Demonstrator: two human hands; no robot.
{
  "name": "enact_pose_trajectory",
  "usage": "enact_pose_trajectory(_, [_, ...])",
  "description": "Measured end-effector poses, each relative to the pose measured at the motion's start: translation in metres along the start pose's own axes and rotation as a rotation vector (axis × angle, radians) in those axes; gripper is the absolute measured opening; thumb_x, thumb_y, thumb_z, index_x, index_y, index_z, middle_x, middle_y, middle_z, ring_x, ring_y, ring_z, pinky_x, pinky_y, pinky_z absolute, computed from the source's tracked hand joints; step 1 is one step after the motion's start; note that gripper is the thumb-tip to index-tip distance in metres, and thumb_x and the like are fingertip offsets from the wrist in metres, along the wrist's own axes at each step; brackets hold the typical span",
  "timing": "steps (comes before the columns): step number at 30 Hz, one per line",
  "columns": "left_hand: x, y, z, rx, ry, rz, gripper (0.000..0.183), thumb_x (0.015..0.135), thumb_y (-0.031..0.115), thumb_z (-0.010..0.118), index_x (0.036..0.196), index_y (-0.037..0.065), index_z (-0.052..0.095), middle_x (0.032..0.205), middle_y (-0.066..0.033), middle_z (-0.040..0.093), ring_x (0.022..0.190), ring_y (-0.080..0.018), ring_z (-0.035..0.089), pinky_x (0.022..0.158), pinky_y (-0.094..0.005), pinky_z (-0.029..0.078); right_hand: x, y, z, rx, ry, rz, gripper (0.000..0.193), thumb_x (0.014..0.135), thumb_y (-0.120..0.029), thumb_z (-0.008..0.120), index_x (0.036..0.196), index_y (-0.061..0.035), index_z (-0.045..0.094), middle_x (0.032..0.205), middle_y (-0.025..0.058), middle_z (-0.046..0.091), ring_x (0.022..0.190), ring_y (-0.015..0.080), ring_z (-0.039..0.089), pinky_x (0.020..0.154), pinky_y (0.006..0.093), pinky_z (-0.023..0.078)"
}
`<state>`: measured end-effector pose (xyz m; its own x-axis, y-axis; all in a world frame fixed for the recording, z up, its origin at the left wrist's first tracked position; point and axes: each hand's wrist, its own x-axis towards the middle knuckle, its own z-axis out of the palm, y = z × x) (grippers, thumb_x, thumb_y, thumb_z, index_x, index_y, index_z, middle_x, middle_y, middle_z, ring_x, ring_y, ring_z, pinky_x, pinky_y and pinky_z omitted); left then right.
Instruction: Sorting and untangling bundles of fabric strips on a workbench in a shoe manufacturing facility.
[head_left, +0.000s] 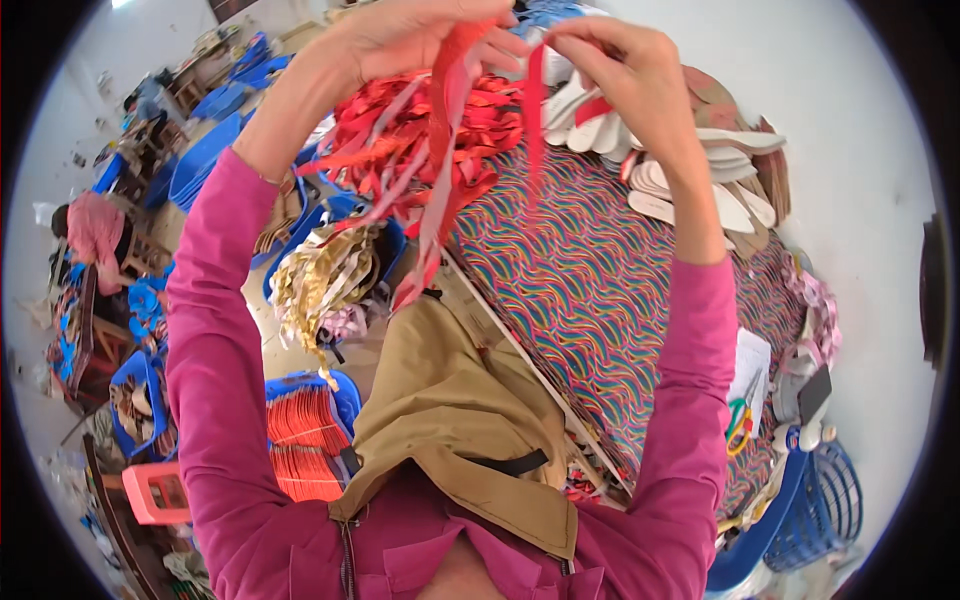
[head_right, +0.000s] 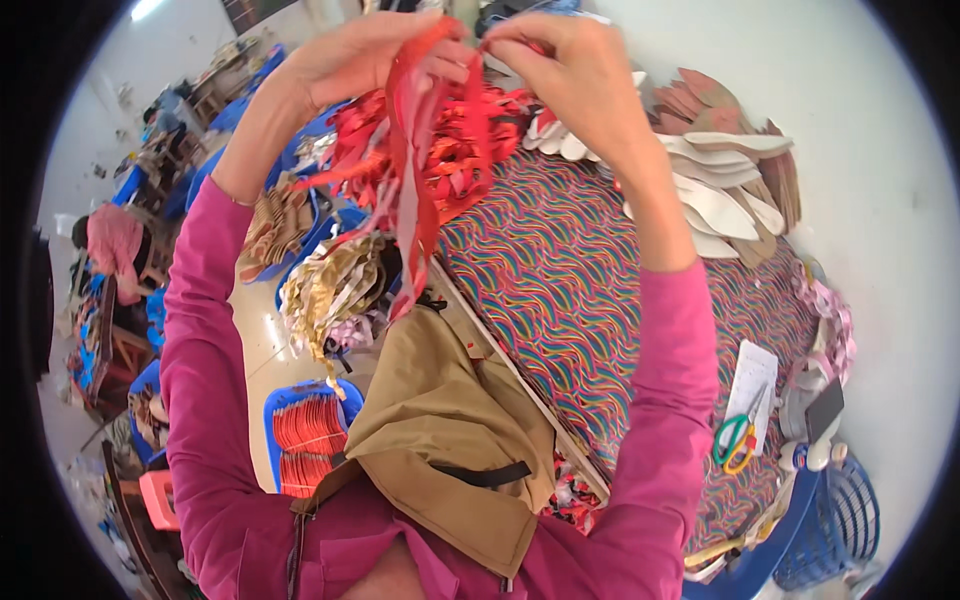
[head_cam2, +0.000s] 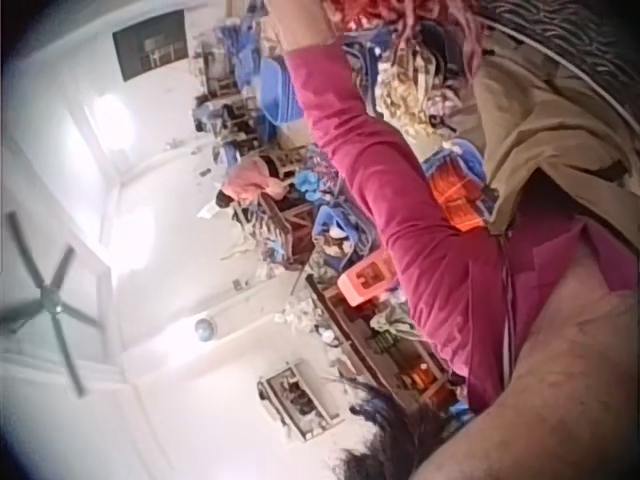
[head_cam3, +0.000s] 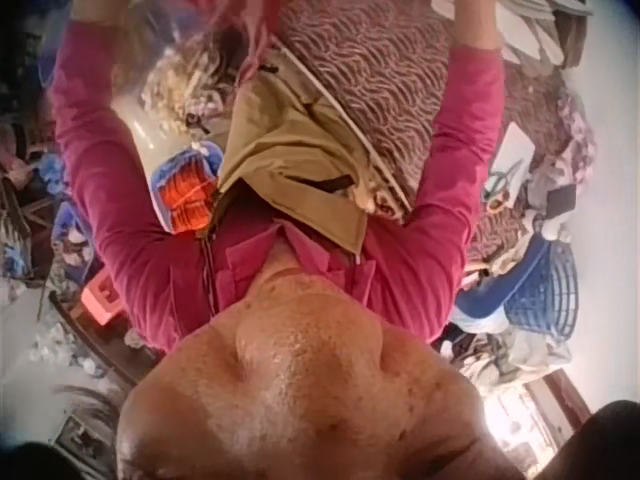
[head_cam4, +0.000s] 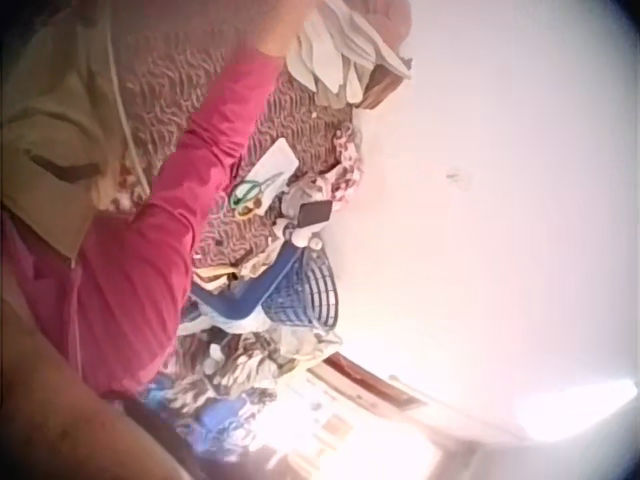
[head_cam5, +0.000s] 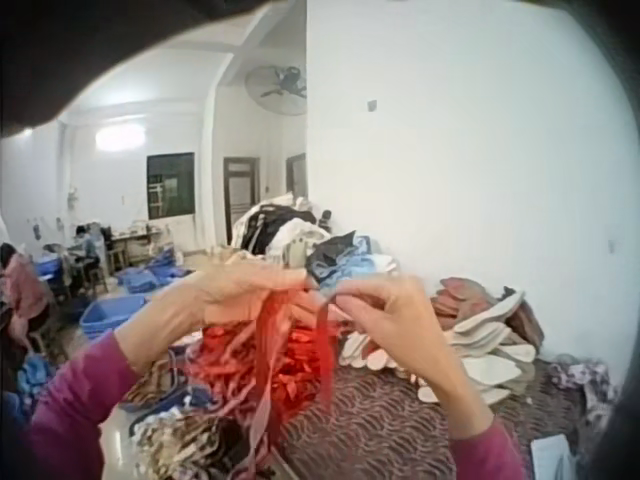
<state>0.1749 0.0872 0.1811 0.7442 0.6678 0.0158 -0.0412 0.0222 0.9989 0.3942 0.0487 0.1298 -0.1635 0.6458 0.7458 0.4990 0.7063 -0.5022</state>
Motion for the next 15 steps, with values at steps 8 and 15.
enact_pose_trajectory(8, [0.003,0.009,0.039,0.372,-0.294,0.009,0.023,0.085,0.009,0.065,0.104,-0.003,0.067,0.074,-0.0023,0.065,0.055,-0.0065,0.052,0.053,-0.0184,0.041,-0.037,0.026,0.003,0.509,0.193,0.069,0.031,0.084,-0.009,0.067,0.115,-0.0066,0.068,0.085,0.0027,0.066,0.07,0.0082,0.055,0.064,0.02,0.045])
enact_pose_trajectory(15, [0.031,0.092,0.079,0.507,-0.481,0.117,0.022,0.086,0.012,0.063,0.103,-0.002,0.063,0.066,-0.0006,0.058,0.049,-0.0067,0.048,0.048,-0.0201,0.04,-0.102,-0.053,0.068,1.449,-0.296,0.075,0.035,0.072,-0.004,0.068,0.106,-0.0012,0.065,0.081,0.0119,0.07,0.06,0.0158,0.061,0.053,0.0243,0.047])
